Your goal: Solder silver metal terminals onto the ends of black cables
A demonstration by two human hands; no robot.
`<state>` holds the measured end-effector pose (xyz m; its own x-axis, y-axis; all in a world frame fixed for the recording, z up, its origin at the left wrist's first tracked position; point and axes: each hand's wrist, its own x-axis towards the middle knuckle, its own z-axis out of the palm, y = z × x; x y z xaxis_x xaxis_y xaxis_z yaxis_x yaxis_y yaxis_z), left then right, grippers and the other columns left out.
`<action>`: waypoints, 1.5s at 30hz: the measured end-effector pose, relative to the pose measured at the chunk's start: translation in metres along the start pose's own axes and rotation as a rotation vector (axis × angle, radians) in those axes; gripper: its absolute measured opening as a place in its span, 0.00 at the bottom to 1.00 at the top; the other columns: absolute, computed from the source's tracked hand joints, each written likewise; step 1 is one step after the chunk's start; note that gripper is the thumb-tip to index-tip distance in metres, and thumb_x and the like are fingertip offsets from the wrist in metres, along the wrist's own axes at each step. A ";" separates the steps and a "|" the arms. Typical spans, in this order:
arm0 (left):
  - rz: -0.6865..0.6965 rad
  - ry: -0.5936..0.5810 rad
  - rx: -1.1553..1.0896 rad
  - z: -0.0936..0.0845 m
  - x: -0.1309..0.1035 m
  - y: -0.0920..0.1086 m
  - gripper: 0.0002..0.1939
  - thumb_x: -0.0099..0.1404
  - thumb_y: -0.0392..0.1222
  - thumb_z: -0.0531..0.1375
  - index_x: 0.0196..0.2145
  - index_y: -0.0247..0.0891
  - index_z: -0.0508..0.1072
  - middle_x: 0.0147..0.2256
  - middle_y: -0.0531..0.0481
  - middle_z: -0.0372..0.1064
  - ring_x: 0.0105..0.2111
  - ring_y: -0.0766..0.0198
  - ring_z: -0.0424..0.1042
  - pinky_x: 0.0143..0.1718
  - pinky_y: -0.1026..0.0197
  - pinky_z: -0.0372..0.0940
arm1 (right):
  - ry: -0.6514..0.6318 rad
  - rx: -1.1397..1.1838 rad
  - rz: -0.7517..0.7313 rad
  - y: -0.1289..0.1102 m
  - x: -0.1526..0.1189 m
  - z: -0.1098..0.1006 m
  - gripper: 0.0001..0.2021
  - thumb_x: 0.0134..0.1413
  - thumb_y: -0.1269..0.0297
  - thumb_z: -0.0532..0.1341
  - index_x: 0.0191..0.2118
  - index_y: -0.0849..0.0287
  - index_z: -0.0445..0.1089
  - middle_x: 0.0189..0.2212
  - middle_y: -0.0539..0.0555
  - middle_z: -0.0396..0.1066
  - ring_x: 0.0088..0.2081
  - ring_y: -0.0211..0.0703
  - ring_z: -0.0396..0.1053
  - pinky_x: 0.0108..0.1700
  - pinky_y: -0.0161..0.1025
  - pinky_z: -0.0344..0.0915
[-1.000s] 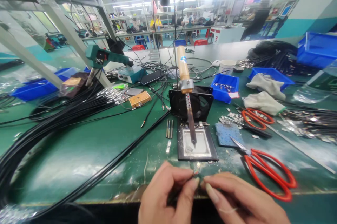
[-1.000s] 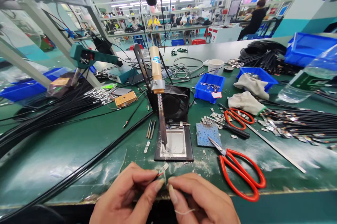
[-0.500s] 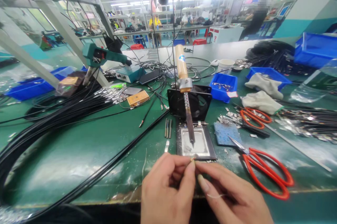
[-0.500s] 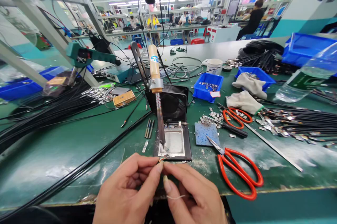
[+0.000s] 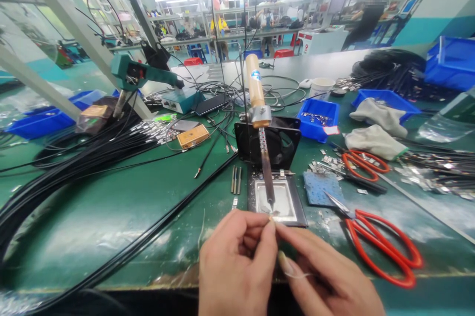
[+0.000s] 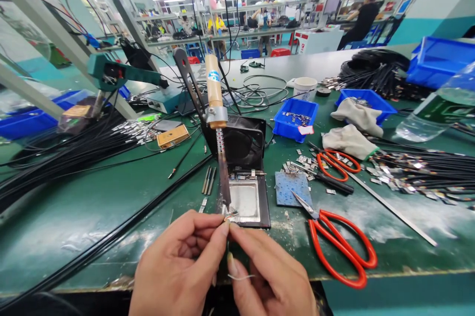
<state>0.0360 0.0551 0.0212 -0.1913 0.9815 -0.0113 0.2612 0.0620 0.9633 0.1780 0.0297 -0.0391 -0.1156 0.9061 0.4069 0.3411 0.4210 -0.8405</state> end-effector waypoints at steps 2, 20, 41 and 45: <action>0.000 0.008 -0.013 0.000 0.000 0.000 0.04 0.60 0.41 0.69 0.28 0.42 0.81 0.24 0.50 0.77 0.22 0.63 0.73 0.20 0.68 0.69 | -0.005 -0.018 -0.023 0.000 0.001 -0.003 0.22 0.63 0.71 0.64 0.61 0.51 0.72 0.57 0.55 0.77 0.52 0.42 0.80 0.53 0.26 0.74; 0.018 -0.002 -0.018 -0.001 -0.001 -0.001 0.03 0.61 0.40 0.68 0.30 0.42 0.81 0.25 0.52 0.77 0.23 0.63 0.74 0.23 0.67 0.71 | -0.061 -0.124 -0.107 -0.004 0.006 -0.012 0.20 0.64 0.71 0.63 0.60 0.62 0.72 0.57 0.60 0.77 0.54 0.41 0.78 0.57 0.27 0.70; -0.006 -0.039 0.005 -0.001 0.002 0.002 0.03 0.61 0.40 0.67 0.29 0.42 0.80 0.25 0.52 0.76 0.23 0.63 0.74 0.24 0.66 0.70 | -0.054 -0.101 -0.108 0.000 0.007 -0.011 0.21 0.63 0.72 0.64 0.61 0.61 0.72 0.57 0.60 0.77 0.54 0.40 0.78 0.56 0.26 0.70; 0.007 -0.065 0.026 -0.005 0.001 -0.004 0.03 0.63 0.42 0.66 0.31 0.43 0.79 0.27 0.53 0.76 0.24 0.63 0.75 0.25 0.65 0.70 | -0.055 -0.078 -0.076 -0.003 0.006 -0.009 0.21 0.63 0.71 0.64 0.60 0.56 0.73 0.55 0.58 0.79 0.52 0.42 0.80 0.54 0.27 0.73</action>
<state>0.0304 0.0546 0.0189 -0.1282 0.9915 -0.0231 0.2873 0.0594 0.9560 0.1851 0.0332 -0.0308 -0.1941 0.8736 0.4463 0.4009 0.4859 -0.7767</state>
